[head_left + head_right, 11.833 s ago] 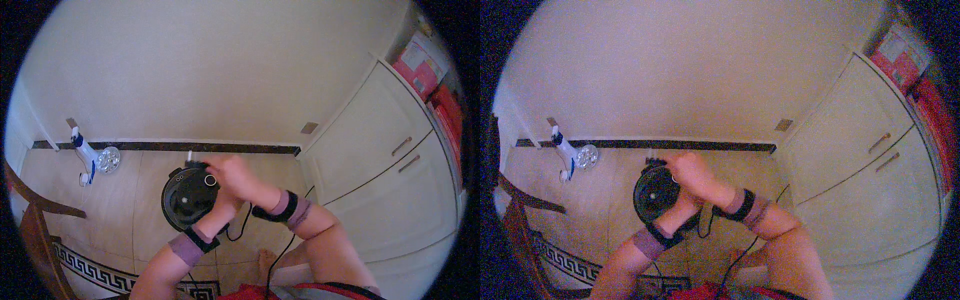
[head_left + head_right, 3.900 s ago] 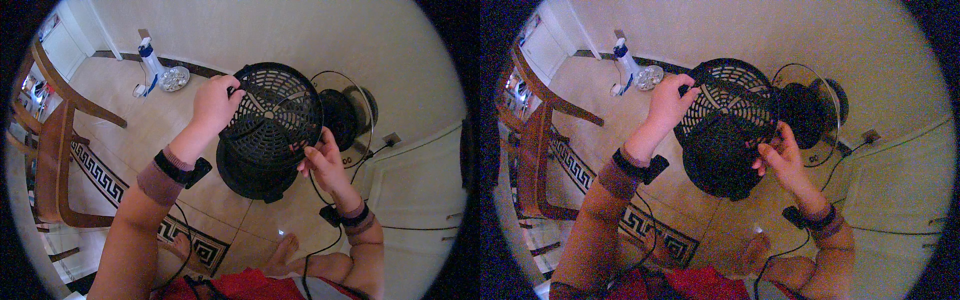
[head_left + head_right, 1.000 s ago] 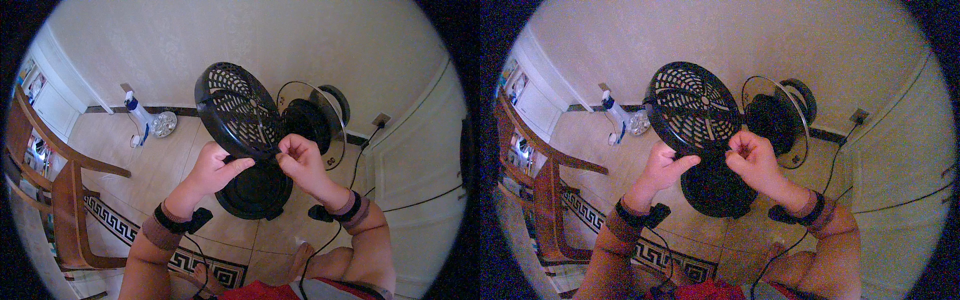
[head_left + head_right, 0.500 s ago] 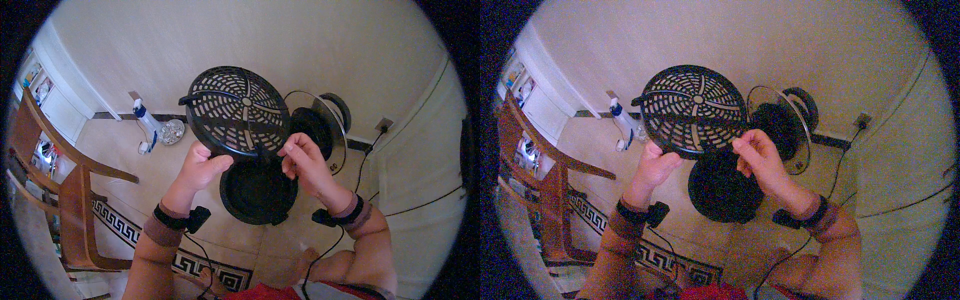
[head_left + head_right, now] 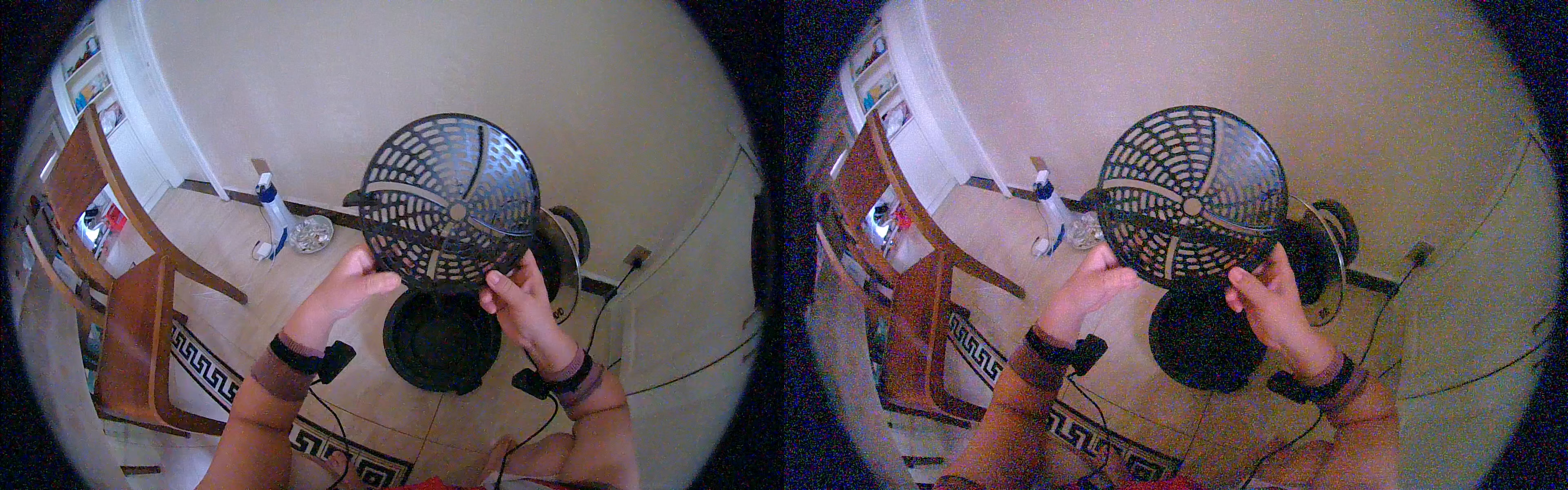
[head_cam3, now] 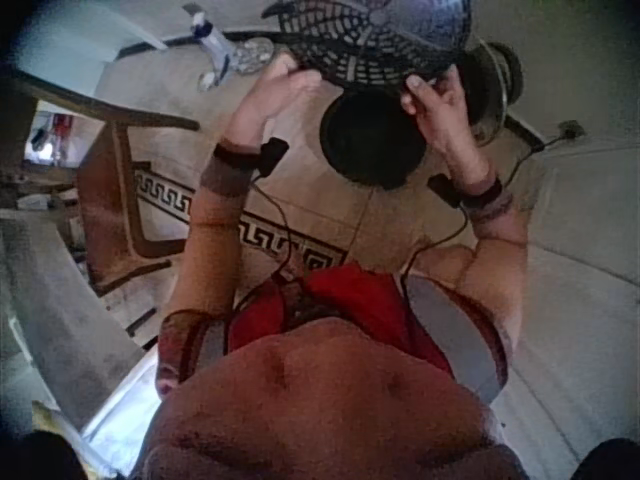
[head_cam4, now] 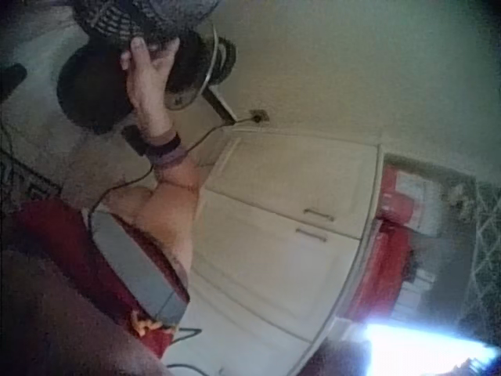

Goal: The person plugs a black appliance into a wall outlet and then attaches small rubber components to the edges of a circular black plastic grate.

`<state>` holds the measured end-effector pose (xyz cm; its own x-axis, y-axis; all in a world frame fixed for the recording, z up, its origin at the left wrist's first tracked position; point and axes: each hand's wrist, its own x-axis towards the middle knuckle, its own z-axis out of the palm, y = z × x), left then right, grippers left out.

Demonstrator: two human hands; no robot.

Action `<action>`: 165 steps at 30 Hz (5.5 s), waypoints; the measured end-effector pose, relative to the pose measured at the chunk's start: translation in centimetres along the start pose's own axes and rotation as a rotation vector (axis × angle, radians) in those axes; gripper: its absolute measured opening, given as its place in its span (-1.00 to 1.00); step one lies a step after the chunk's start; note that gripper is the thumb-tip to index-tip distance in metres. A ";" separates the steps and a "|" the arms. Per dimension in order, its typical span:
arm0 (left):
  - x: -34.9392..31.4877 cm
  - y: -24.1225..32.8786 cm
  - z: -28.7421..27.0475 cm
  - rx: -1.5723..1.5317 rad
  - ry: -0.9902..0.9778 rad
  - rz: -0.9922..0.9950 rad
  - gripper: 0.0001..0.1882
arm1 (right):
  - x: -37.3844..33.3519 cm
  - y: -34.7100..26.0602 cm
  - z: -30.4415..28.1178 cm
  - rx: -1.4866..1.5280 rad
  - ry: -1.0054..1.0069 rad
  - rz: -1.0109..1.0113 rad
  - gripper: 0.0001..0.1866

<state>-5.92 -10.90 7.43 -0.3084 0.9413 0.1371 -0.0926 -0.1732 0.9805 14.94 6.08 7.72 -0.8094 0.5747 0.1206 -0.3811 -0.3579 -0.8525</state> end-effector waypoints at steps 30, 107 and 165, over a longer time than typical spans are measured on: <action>0.4 2.6 2.4 -0.468 0.114 0.456 -0.68 | -5.3 -0.8 6.4 -0.194 0.191 -0.099 -0.59; 2.6 2.5 7.8 -0.254 0.351 0.397 -0.81 | -1.6 0.0 3.8 -0.429 0.117 -0.113 -0.93; 3.2 -0.6 7.9 -0.031 -0.198 0.274 -0.58 | -2.3 -2.8 5.3 -0.600 0.262 -0.614 -0.88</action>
<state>0.62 -5.55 8.41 -0.1359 0.8961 0.4226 -0.0611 -0.4333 0.8992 15.55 1.88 12.53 -0.3838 0.7143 0.5853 -0.3564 0.4701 -0.8074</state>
